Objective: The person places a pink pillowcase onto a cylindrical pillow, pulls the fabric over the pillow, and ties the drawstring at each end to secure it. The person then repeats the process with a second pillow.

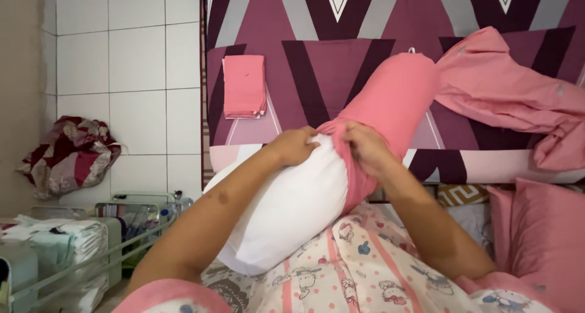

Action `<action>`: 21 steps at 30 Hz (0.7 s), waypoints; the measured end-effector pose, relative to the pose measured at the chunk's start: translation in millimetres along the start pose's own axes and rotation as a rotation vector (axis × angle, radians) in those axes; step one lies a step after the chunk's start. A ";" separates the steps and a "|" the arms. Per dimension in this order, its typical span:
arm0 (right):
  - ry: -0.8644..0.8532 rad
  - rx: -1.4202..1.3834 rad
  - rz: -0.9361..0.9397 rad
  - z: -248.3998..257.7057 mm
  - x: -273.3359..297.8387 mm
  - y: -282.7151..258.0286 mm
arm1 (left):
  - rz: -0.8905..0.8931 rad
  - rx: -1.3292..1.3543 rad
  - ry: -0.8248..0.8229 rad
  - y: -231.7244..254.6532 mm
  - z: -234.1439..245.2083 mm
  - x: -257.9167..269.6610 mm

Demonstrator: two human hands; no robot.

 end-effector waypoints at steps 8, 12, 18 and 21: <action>-0.091 0.651 0.377 -60.5 55.6 -48.3 | -0.329 -0.142 0.587 72.8 38.6 42.1; -0.173 0.566 0.200 -28.1 56.8 -8.7 | -0.513 0.103 0.437 84.0 30.8 45.3; 0.587 0.951 0.194 151.4 10.9 11.7 | -0.394 0.187 0.031 75.2 -4.2 32.9; 0.548 1.086 -0.307 207.1 -9.3 54.1 | -0.519 0.008 -0.031 90.1 -25.7 34.1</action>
Point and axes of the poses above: each hand's wrist, its own x-axis away from the middle knuckle, its own z-axis out of the back of the hand, y = z × x, the point moved 9 cm from there along -x, towards the middle knuckle, and after that the axes turned 15 degrees about x, right-handed, at the moved point
